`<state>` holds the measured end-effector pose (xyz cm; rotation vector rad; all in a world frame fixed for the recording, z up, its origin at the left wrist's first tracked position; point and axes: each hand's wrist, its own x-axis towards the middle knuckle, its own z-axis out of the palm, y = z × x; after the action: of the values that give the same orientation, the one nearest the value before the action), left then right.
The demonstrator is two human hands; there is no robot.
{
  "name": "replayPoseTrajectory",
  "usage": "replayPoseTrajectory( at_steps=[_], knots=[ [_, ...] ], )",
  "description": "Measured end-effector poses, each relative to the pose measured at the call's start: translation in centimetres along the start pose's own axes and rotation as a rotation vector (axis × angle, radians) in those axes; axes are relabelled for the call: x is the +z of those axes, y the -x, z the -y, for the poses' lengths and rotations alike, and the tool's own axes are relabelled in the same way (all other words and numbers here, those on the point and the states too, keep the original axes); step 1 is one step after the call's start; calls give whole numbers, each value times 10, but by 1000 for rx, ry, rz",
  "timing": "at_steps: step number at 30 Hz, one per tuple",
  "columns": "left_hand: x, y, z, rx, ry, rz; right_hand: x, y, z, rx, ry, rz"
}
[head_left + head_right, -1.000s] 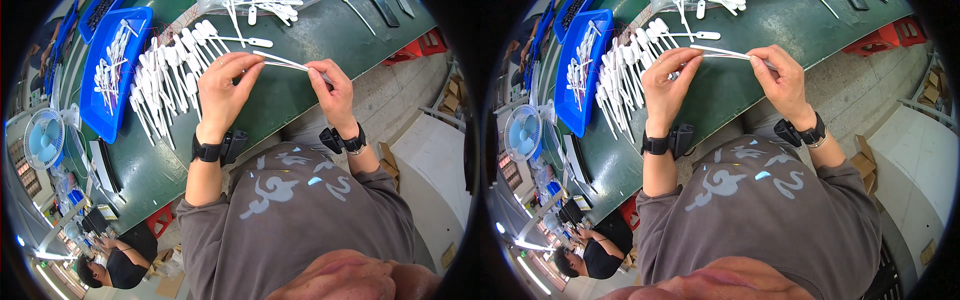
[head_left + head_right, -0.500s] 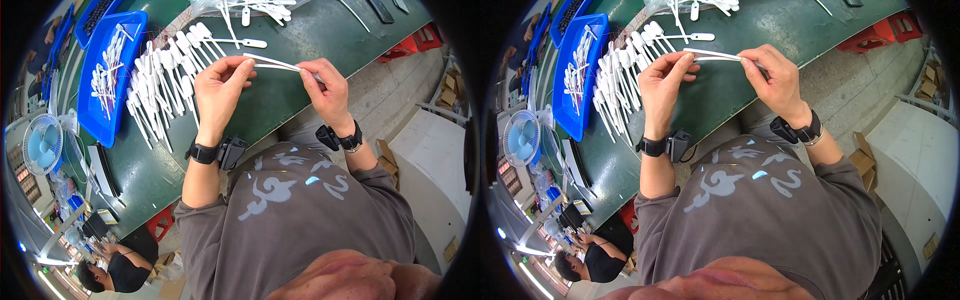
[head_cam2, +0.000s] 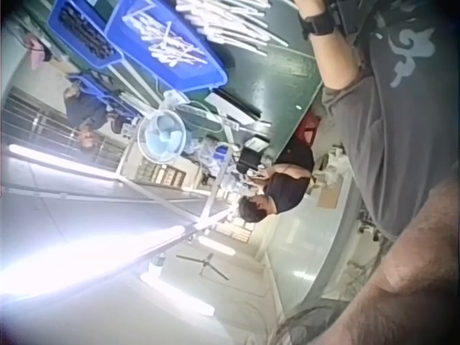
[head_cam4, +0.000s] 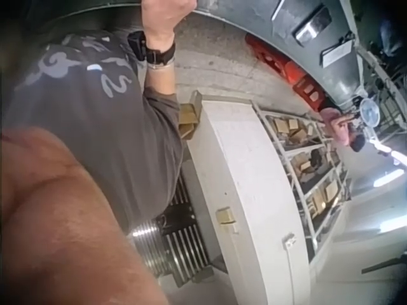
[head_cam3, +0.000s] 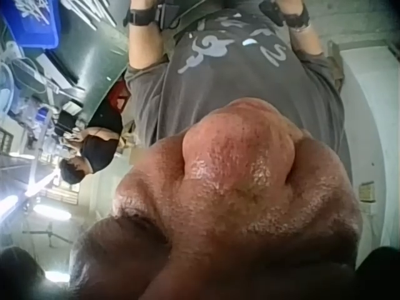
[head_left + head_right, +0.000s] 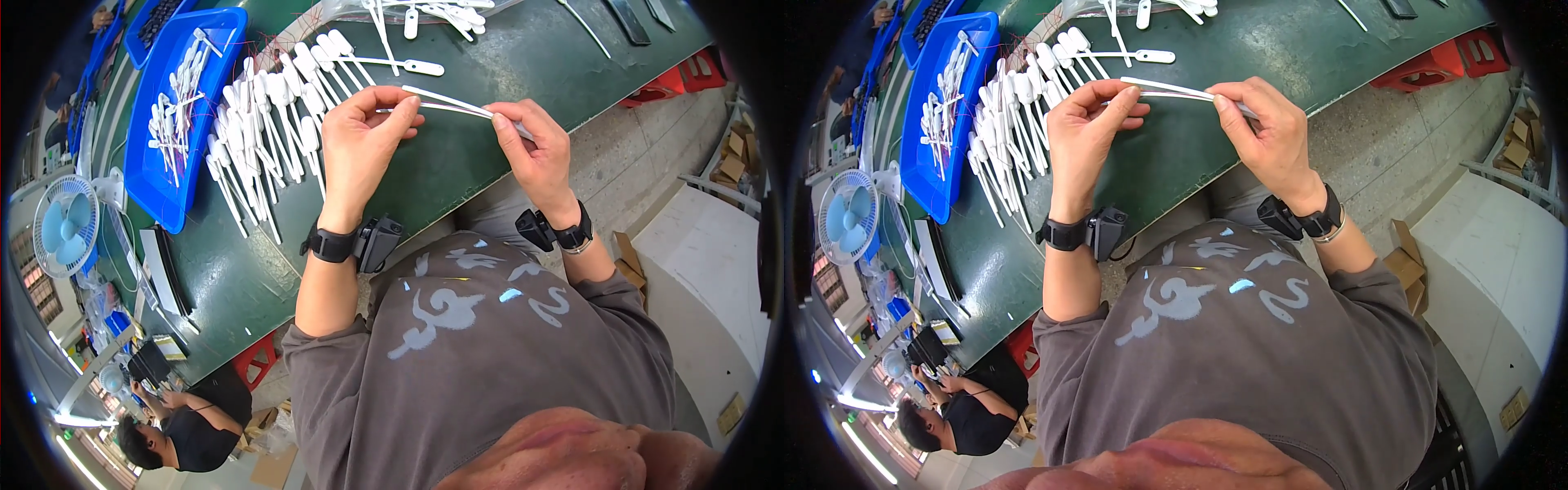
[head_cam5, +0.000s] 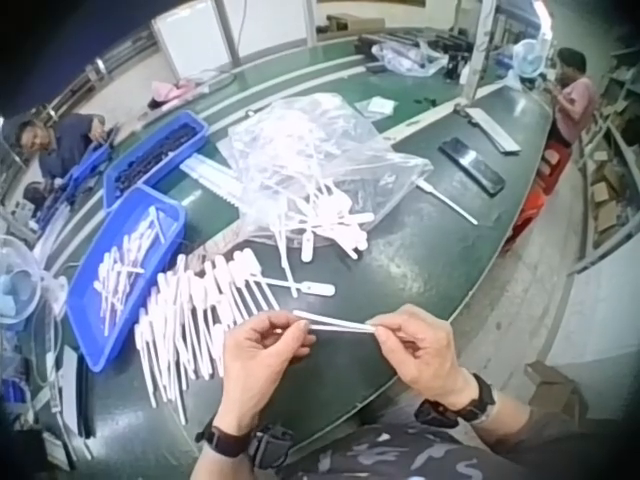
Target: The person assembles electronic components by hand, picking up a white plastic housing and threading thin wires through it. They then snap a matching plastic cover onto the assembly and place the finished unit onto the work surface.
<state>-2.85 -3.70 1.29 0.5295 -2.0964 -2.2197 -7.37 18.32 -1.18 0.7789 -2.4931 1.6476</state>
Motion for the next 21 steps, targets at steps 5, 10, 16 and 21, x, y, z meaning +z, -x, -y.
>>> replayPoseTrajectory(
  at_steps=[5, 10, 16, 21],
  knots=[
    [-5, -3, 2, -80, 114, 41, -2, 0, 1, -51, 3, 16],
    [-6, -5, 2, -104, 171, 61, -3, 0, 0, -70, 8, 21],
    [-5, -4, 1, -136, 242, 61, -3, -1, 3, -95, 28, 17],
    [-3, -2, 0, -118, 293, 56, -3, -2, 3, -90, 39, 23]
  ],
)
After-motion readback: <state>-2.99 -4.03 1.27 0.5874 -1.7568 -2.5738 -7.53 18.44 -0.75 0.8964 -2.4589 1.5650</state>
